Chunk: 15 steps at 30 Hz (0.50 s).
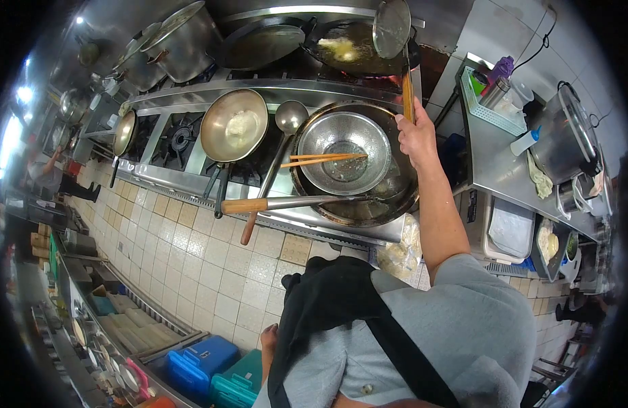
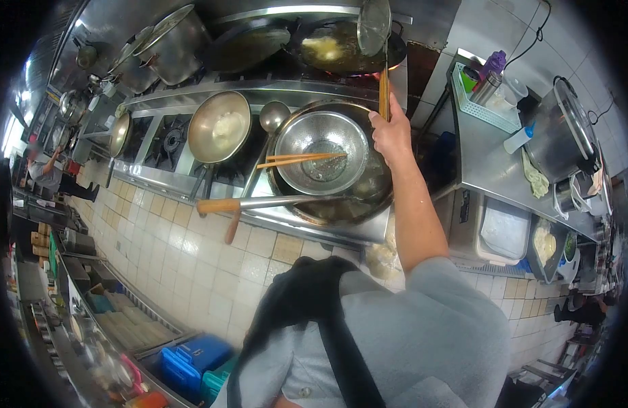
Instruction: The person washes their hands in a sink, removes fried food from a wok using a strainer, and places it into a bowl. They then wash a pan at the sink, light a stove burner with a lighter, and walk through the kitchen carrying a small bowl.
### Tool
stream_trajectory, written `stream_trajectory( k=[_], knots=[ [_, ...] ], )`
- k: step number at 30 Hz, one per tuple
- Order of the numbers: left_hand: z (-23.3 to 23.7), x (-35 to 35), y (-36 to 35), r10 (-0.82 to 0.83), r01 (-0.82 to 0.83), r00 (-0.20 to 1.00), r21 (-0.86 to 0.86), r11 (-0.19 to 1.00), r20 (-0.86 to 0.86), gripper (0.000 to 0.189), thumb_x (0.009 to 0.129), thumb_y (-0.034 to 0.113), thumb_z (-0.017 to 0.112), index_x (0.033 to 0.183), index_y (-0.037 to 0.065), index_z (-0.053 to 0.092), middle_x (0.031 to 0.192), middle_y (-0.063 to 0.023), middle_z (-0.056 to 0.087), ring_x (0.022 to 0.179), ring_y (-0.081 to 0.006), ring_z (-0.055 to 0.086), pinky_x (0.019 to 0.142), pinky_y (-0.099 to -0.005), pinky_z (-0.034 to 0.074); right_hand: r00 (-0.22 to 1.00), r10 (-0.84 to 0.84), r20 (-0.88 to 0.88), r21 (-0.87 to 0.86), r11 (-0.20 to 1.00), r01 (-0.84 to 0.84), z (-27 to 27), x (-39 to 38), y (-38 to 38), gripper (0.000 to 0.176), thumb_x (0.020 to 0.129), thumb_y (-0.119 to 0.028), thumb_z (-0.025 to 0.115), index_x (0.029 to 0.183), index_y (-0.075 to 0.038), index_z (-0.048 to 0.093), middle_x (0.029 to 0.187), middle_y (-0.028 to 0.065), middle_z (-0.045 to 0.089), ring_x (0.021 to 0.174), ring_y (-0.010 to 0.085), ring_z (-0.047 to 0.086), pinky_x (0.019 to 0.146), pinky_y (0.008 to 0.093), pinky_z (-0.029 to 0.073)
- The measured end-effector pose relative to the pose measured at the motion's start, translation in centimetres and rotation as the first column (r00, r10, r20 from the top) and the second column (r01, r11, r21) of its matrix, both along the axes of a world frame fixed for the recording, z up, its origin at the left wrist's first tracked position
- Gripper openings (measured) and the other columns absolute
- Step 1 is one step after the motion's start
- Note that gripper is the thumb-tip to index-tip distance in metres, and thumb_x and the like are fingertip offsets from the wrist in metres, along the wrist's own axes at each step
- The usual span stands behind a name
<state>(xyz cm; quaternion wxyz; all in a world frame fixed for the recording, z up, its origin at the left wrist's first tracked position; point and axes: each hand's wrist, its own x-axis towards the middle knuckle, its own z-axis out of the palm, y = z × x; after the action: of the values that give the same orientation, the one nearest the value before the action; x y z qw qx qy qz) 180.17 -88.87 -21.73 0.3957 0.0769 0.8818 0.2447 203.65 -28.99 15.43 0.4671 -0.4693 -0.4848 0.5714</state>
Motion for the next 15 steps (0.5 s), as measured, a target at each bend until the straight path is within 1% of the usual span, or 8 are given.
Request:
stream_trajectory(
  k=[4, 6, 7, 9, 10, 11, 13, 15],
  knots=[
    [-0.1, -0.2, 0.2, -0.021, 0.017, 0.999, -0.100, 0.995, -0.036, 0.041, 0.083, 0.028, 0.060, 0.106, -0.005, 0.062, 0.094, -0.0168, 0.067, 0.088, -0.0224, 0.064, 0.078, -0.0306, 0.048, 0.990, 0.019, -0.142, -0.046, 0.999, -0.025, -0.8, 0.1, 1.1, 0.054, 0.086, -0.004, 0.051, 0.135, -0.017, 0.035, 0.069, -0.0016, 0.043, 0.044, 0.0036, 0.032, 0.035, 0.0187, 0.023],
    [-1.0, -0.5, 0.0, 0.210, -0.231, 0.960, 0.095, 0.968, 0.186, 0.040, 0.084, 0.025, 0.059, 0.113, -0.002, 0.058, 0.096, -0.0158, 0.066, 0.084, -0.0228, 0.063, 0.073, -0.0324, 0.049, 0.976, 0.051, -0.209, -0.062, 0.996, -0.065, -1.5, 0.0, 1.8, 0.050, 0.086, -0.005, 0.051, 0.132, -0.016, 0.037, 0.071, -0.0006, 0.043, 0.044, 0.0040, 0.033, 0.035, 0.0185, 0.024],
    [-0.8, -0.5, 0.2, 0.211, -0.231, 0.960, 0.095, 0.968, 0.185, 0.040, 0.084, 0.025, 0.059, 0.113, -0.002, 0.058, 0.096, -0.0158, 0.066, 0.084, -0.0228, 0.063, 0.073, -0.0324, 0.049, 0.957, 0.090, -0.276, -0.075, 0.991, -0.115, -1.6, -0.1, 2.1, 0.046, 0.086, -0.005, 0.051, 0.129, -0.015, 0.038, 0.071, -0.0003, 0.044, 0.044, 0.0040, 0.033, 0.035, 0.0183, 0.024],
    [-0.5, -0.6, 0.8, 0.380, -0.452, 0.846, 0.125, 0.883, 0.374, 0.041, 0.086, 0.025, 0.058, 0.117, -0.002, 0.055, 0.098, -0.0152, 0.064, 0.080, -0.0242, 0.062, 0.066, -0.0345, 0.050, 0.931, 0.128, -0.342, -0.086, 0.982, -0.166, -1.9, -0.5, 2.5, 0.042, 0.086, -0.006, 0.051, 0.126, -0.014, 0.040, 0.072, 0.0001, 0.044, 0.045, 0.0040, 0.034, 0.035, 0.0181, 0.025],
    [1.1, -0.3, 1.2, 0.382, -0.454, 0.846, 0.126, 0.882, 0.373, 0.041, 0.086, 0.025, 0.058, 0.117, -0.002, 0.055, 0.098, -0.0152, 0.064, 0.080, -0.0242, 0.062, 0.066, -0.0345, 0.050, 0.917, 0.144, -0.372, -0.103, 0.975, -0.195, -2.0, -0.8, 2.8, 0.042, 0.087, -0.007, 0.051, 0.126, -0.014, 0.039, 0.072, 0.0003, 0.044, 0.045, 0.0039, 0.034, 0.035, 0.0180, 0.025],
    [3.5, 0.0, 1.6, 0.191, -0.260, 0.940, 0.233, 0.937, 0.281, 0.041, 0.086, 0.024, 0.057, 0.117, -0.003, 0.054, 0.099, -0.0151, 0.064, 0.079, -0.0249, 0.062, 0.064, -0.0350, 0.050, 0.902, 0.160, -0.402, -0.119, 0.967, -0.224, -2.1, -1.0, 3.0, 0.041, 0.087, -0.007, 0.051, 0.126, -0.014, 0.039, 0.072, 0.0005, 0.044, 0.046, 0.0038, 0.035, 0.035, 0.0178, 0.025],
    [5.3, 0.5, 3.0, -0.001, -0.052, 0.986, 0.317, 0.947, 0.166, 0.041, 0.087, 0.023, 0.056, 0.117, -0.005, 0.052, 0.100, -0.0150, 0.063, 0.077, -0.0255, 0.062, 0.061, -0.0355, 0.049, 0.892, 0.182, -0.413, -0.111, 0.962, -0.248, -2.4, -1.5, 3.5, 0.043, 0.087, -0.007, 0.051, 0.127, -0.014, 0.038, 0.072, 0.0004, 0.044, 0.046, 0.0037, 0.035, 0.035, 0.0176, 0.025],
    [5.4, 0.7, 3.8, 0.446, -0.501, 0.819, 0.069, 0.863, 0.361, 0.041, 0.086, 0.022, 0.057, 0.115, -0.006, 0.054, 0.096, -0.0145, 0.064, 0.078, -0.0241, 0.062, 0.064, -0.0338, 0.049, 0.883, 0.202, -0.423, -0.105, 0.957, -0.270, -2.5, -1.7, 3.5, 0.044, 0.087, -0.007, 0.052, 0.128, -0.015, 0.037, 0.073, 0.0003, 0.044, 0.046, 0.0036, 0.035, 0.035, 0.0174, 0.025]
  ],
)
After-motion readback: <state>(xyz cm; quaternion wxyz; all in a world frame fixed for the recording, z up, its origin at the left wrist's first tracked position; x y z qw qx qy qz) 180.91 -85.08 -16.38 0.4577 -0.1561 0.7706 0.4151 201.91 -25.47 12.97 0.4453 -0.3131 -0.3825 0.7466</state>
